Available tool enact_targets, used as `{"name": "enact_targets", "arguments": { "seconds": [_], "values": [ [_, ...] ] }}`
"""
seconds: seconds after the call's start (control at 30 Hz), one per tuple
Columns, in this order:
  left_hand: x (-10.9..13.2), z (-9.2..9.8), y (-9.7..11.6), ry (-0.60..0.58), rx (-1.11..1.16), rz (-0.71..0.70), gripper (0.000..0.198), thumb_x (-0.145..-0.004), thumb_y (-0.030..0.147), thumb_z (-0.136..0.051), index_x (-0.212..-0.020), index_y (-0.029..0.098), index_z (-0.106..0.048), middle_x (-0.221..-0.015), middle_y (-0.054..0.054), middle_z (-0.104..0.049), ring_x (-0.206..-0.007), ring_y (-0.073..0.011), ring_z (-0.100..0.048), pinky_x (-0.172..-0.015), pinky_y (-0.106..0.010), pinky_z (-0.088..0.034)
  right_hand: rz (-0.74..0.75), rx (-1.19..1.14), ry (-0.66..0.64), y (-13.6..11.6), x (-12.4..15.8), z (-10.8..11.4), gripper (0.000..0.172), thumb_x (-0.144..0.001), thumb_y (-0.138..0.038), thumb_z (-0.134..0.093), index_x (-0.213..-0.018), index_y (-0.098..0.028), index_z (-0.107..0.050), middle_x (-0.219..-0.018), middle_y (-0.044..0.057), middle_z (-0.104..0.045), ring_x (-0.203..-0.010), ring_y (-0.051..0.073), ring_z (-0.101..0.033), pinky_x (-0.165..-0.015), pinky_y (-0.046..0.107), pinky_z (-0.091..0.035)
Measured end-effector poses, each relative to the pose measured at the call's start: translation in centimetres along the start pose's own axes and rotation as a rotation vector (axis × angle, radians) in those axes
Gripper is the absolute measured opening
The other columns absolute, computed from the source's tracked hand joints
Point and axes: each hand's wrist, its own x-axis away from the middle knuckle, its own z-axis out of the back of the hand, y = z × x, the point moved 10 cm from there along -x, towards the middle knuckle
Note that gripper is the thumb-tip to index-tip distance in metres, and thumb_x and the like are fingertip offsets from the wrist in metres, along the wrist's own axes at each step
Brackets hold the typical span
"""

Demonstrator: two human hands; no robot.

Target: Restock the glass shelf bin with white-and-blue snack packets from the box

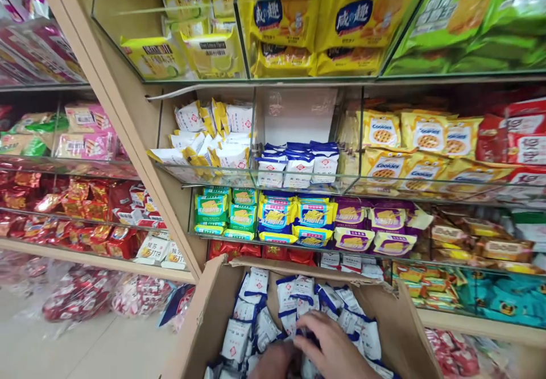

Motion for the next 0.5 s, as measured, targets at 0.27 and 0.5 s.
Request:
{"name": "enact_targets", "arguments": {
  "seconds": [0.27,0.5],
  "values": [
    [-1.1,5.9,1.3,0.402,0.655,-0.055,0.026,-0.057,0.024,-0.068,-0.076,0.020,-0.050,-0.070,0.003,-0.057,-0.065,-0.0111,-0.053,-0.058,-0.022,-0.041,-0.328,-0.435,0.183,6.7,-0.2,-1.5,0.044,-0.079,-0.050,-0.038,-0.101,-0.016,-0.054,-0.096,0.009,-0.064,-0.092,0.021,-0.058,-0.082,0.032,-0.042],
    [-0.9,5.0,0.9,0.526,0.872,-0.011,0.031,-0.066,0.038,-0.064,-0.082,0.019,-0.046,-0.069,0.005,-0.052,-0.062,-0.0072,-0.048,-0.061,-0.019,-0.040,-0.273,-0.370,0.209,5.0,-2.3,-0.8,0.044,-0.082,-0.054,-0.028,-0.059,-0.020,-0.045,-0.054,-0.001,-0.053,-0.056,0.015,-0.051,-0.052,0.024,-0.036]
  ]
}}
